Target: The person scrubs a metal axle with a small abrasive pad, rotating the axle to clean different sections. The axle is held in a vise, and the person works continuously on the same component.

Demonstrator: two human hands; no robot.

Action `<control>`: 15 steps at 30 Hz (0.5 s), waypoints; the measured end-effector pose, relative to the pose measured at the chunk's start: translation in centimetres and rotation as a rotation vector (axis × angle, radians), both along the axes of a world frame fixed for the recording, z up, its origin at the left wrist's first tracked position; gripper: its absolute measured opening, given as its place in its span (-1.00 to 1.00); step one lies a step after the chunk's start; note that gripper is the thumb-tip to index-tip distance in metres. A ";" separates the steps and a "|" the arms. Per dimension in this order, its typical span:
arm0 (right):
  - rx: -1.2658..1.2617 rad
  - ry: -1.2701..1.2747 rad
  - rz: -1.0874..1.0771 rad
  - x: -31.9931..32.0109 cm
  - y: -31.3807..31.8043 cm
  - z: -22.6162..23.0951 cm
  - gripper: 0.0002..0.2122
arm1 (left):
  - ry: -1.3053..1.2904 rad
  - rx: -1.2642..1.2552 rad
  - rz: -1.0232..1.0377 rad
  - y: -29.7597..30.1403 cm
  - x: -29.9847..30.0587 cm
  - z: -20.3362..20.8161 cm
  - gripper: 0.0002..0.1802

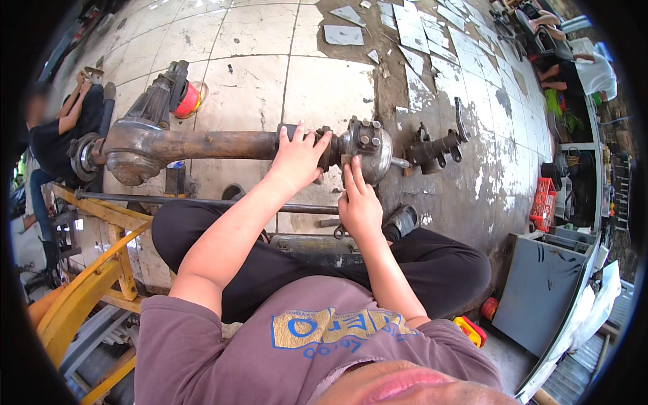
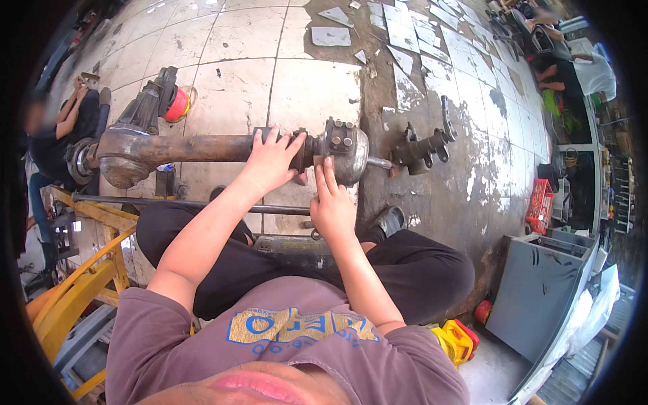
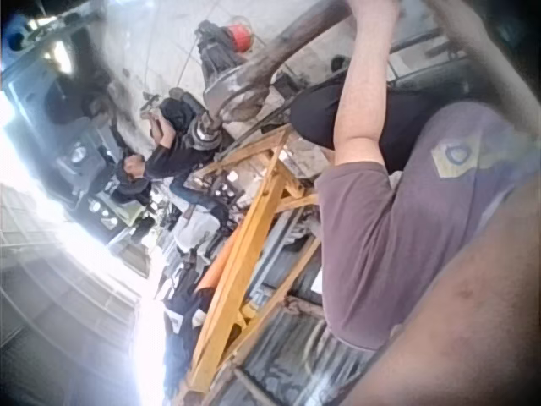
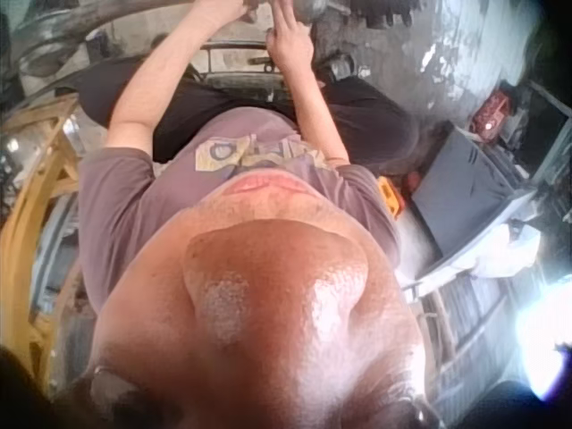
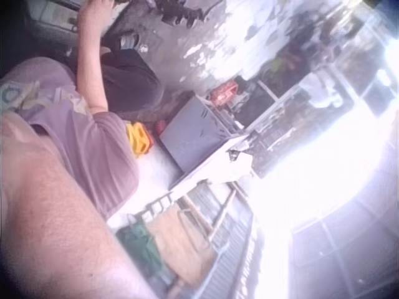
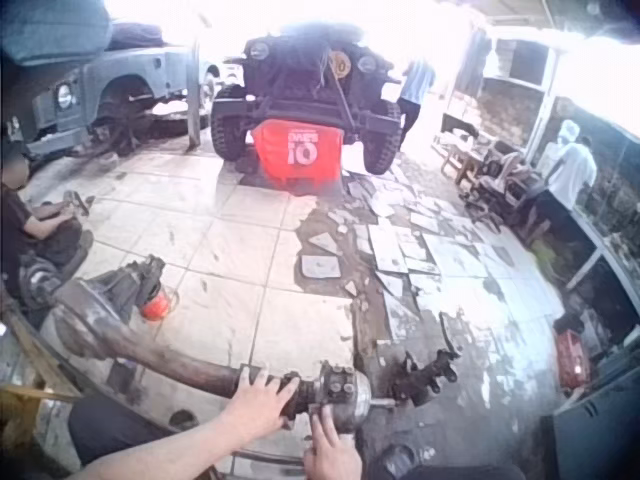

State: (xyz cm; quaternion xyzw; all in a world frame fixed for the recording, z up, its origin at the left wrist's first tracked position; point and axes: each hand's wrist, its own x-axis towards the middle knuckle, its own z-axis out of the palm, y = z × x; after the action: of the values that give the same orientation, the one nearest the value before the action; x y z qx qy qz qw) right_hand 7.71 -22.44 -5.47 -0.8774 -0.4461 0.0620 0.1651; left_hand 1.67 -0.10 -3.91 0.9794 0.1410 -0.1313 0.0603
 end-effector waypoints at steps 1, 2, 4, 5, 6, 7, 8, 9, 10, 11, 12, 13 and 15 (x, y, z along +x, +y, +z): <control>-0.075 0.042 -0.015 -0.2 -0.2 0.5 -0.28 | -0.003 -0.012 -0.005 -0.2 -0.2 0.0 0.17; -0.056 0.027 -0.013 0.1 0.2 0.7 -0.28 | -0.011 -0.008 0.001 -0.1 -0.2 -0.1 0.17; -0.016 -0.004 -0.011 0.9 1.4 0.8 -0.28 | -0.028 0.000 0.009 0.3 -0.2 -0.2 0.17; 0.005 -0.015 -0.014 0.6 1.5 0.9 -0.28 | -0.024 -0.002 0.007 0.1 -0.3 -0.2 0.17; -0.031 -0.002 -0.018 0.4 0.9 0.9 -0.29 | -0.020 -0.003 0.005 -0.3 -0.3 -0.2 0.17; -0.058 0.009 -0.019 0.1 0.4 0.9 -0.29 | -0.019 0.004 0.005 -0.2 -0.2 0.0 0.16; -0.086 0.020 -0.021 -0.1 0.1 0.8 -0.29 | -0.023 0.001 0.002 0.1 -0.1 0.1 0.16; -0.057 0.013 -0.020 0.0 0.0 0.4 -0.29 | -0.026 -0.003 -0.001 0.3 0.1 0.2 0.17; -0.025 0.005 -0.018 0.1 0.2 0.5 -0.29 | -0.020 -0.020 -0.005 0.0 -0.2 0.1 0.17; 0.008 -0.003 -0.017 0.5 0.8 0.7 -0.29 | -0.020 -0.004 -0.002 0.1 -0.3 0.0 0.16; 0.040 -0.011 -0.016 0.6 1.0 0.7 -0.29 | -0.015 0.000 0.000 -0.2 -0.5 -0.2 0.16; 0.012 -0.003 -0.019 0.6 1.0 0.7 -0.29 | -0.020 0.012 0.003 0.0 -0.4 -0.1 0.16; -0.045 0.011 -0.025 0.2 0.2 0.4 -0.29 | -0.022 0.016 0.001 0.1 -0.3 -0.2 0.15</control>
State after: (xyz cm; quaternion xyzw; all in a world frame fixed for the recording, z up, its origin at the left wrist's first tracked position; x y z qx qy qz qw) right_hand 7.86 -22.21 -5.11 -0.8860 -0.4328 0.0748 0.1484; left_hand 1.38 -0.04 -4.09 0.9811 0.1421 -0.1194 0.0539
